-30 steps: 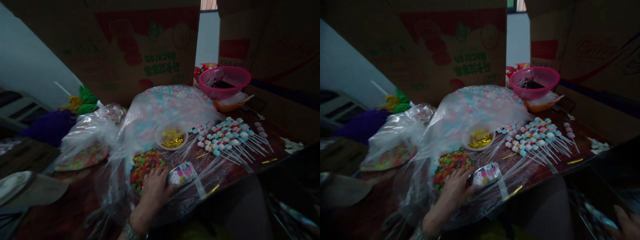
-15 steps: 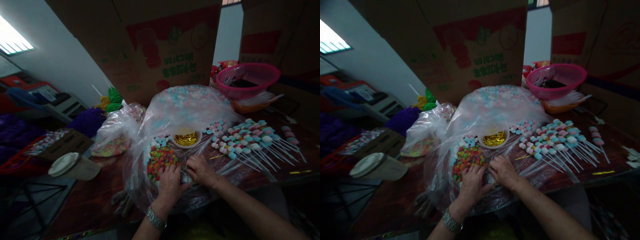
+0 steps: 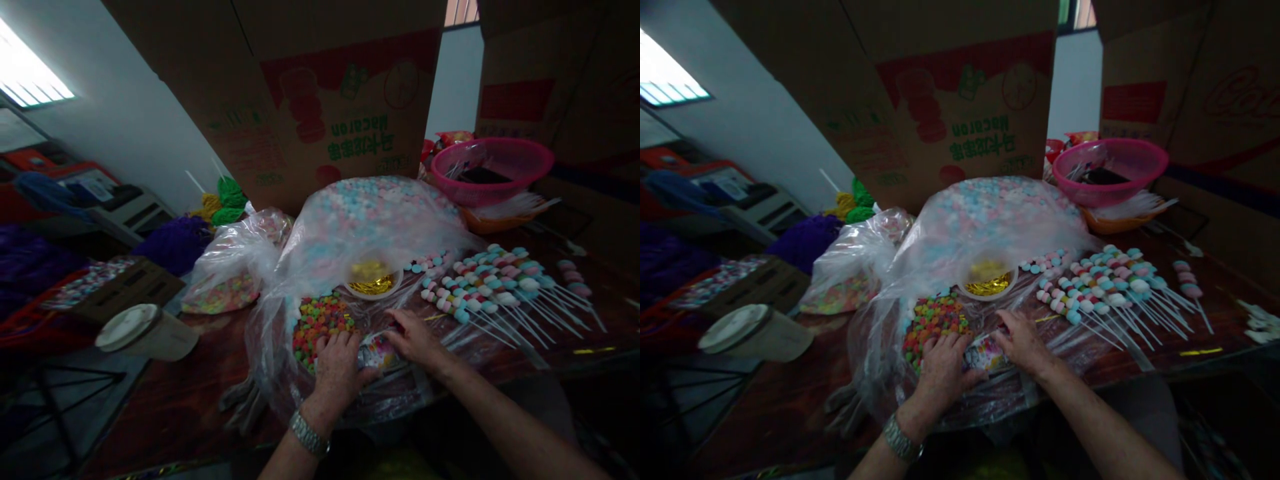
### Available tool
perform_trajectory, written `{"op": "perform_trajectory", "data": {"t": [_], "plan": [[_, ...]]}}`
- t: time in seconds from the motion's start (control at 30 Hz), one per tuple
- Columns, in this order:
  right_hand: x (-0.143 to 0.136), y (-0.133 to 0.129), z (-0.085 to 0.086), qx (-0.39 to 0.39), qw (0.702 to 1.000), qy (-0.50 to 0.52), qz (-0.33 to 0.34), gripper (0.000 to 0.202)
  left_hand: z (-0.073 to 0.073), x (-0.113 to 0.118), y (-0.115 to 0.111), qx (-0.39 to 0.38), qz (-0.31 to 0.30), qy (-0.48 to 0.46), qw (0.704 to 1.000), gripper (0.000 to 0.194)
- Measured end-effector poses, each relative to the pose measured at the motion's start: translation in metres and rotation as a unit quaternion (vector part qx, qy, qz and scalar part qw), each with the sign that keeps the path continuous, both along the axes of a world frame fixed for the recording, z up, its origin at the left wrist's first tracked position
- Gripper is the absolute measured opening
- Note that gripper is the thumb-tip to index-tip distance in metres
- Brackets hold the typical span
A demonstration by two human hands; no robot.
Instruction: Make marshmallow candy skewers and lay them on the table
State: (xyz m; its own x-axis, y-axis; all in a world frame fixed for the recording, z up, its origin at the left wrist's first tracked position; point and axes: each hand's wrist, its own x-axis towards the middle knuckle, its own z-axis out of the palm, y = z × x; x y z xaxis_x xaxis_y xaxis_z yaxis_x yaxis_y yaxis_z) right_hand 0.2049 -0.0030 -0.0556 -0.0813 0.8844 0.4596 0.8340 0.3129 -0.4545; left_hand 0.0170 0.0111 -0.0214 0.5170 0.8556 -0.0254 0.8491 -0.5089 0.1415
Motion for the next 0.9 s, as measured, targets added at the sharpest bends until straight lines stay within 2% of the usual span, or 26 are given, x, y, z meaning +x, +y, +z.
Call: {"op": "perform_trajectory", "data": {"t": [0.1, 0.17, 0.23, 0.3, 0.33, 0.4, 0.43, 0.47, 0.6, 0.7, 0.8, 0.9], "plan": [[0.014, 0.002, 0.008, 0.017, 0.999, 0.001, -0.027, 0.016, 0.002, -0.002, 0.002, -0.014, 0.004, 0.005, 1.0, 0.058], [0.032, -0.006, 0.024, 0.037, 0.997, -0.008, -0.065, 0.02, 0.007, -0.002, 0.003, -0.004, 0.018, -0.004, 1.0, 0.059], [0.043, -0.024, 0.044, 0.051, 0.995, -0.028, -0.081, 0.021, 0.017, 0.0, 0.002, 0.024, 0.011, -0.054, 0.998, 0.067], [0.04, -0.045, 0.062, 0.045, 0.997, -0.046, -0.04, 0.02, 0.03, 0.007, -0.001, 0.039, -0.068, -0.146, 0.986, 0.075], [0.034, -0.055, 0.068, 0.038, 0.998, -0.044, -0.008, 0.019, 0.036, 0.012, -0.004, 0.028, -0.12, -0.188, 0.974, 0.069], [0.02, -0.07, 0.075, 0.016, 0.999, 0.013, 0.037, 0.016, 0.046, 0.023, -0.009, -0.033, -0.187, -0.251, 0.949, 0.034], [0.014, -0.075, 0.076, -0.002, 0.997, 0.062, 0.044, 0.015, 0.049, 0.028, -0.012, -0.077, -0.193, -0.274, 0.939, 0.017], [0.01, -0.079, 0.075, -0.025, 0.992, 0.119, 0.044, 0.013, 0.05, 0.032, -0.014, -0.122, -0.184, -0.292, 0.931, 0.008], [0.01, -0.077, 0.068, -0.132, 0.95, 0.276, 0.068, 0.011, 0.044, 0.038, -0.014, -0.241, -0.122, -0.329, 0.905, 0.017], [0.013, -0.07, 0.062, -0.145, 0.931, 0.332, 0.052, 0.011, 0.038, 0.036, -0.013, -0.285, -0.093, -0.353, 0.886, 0.014], [0.01, -0.065, 0.055, -0.123, 0.938, 0.323, -0.006, 0.014, 0.031, 0.034, -0.013, -0.276, -0.045, -0.377, 0.883, 0.012], [0.003, -0.063, 0.044, -0.095, 0.966, 0.236, -0.048, 0.027, 0.02, 0.034, -0.015, -0.203, -0.045, -0.359, 0.91, 0.016]]}}
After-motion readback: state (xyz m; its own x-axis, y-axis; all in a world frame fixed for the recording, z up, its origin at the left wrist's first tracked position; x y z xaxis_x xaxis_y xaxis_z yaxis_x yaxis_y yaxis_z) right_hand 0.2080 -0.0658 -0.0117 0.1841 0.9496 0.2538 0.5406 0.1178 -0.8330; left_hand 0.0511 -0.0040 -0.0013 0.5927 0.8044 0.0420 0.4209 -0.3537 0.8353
